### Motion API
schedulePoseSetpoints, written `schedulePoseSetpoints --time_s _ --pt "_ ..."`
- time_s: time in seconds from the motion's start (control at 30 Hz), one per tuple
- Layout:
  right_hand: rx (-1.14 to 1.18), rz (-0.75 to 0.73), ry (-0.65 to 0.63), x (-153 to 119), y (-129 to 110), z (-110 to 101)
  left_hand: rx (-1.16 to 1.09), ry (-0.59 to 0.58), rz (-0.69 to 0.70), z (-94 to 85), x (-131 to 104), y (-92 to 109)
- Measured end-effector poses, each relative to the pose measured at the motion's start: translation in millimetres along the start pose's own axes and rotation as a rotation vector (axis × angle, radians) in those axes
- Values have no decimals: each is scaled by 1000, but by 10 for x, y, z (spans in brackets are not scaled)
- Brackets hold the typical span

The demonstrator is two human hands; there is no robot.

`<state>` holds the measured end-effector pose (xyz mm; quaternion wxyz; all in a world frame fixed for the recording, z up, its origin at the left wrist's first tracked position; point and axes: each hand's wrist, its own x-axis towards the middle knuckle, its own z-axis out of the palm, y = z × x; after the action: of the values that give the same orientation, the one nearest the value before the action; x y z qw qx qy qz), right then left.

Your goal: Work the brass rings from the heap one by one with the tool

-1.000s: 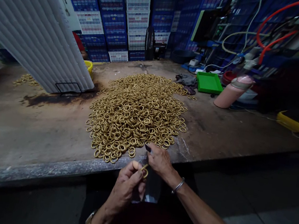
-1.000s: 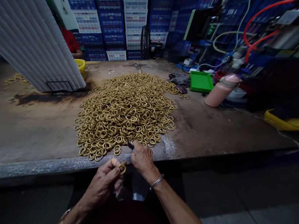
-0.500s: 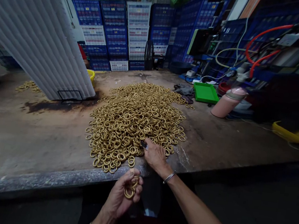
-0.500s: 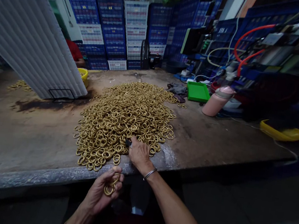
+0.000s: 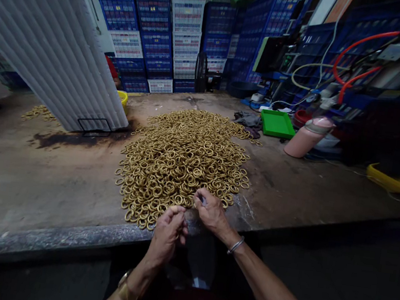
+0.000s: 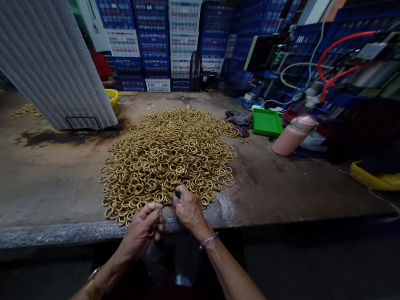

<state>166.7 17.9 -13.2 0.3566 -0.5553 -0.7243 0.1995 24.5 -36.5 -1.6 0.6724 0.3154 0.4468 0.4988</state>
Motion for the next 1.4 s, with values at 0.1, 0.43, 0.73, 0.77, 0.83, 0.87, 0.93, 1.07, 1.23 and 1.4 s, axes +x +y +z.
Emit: schedulePoseSetpoints --time_s 0.1,0.43,0.73,0.77,0.83,0.87,0.93,1.07,1.23,1.4 --pt "218 -32 -34 -33 -82 -47 216 74 100 39 58 36" --pt "395 -7 -154 -172 -156 -72 210 125 83 -54 95 -46" --pt "519 159 -217 -198 -210 -33 176 -8 52 -57 28 15" --pt "525 179 -218 -202 -207 -17 202 -3 59 -50 17 19" --pt "525 196 -221 -209 -199 11 243 -7 64 -43 -3 21" --pt "526 201 -223 -212 -197 23 248 -15 58 -42 -12 19" --pt "527 217 -219 -213 -194 37 231 -39 38 -45 -26 8" --pt "518 230 -200 -212 -221 32 135 -100 -17 -51 -42 -19" --pt "609 295 -281 -214 -293 -33 41 -130 -53 -38 -64 -16" --pt "575 283 -220 -207 -270 -44 55 -142 -48 -29 -94 -4"
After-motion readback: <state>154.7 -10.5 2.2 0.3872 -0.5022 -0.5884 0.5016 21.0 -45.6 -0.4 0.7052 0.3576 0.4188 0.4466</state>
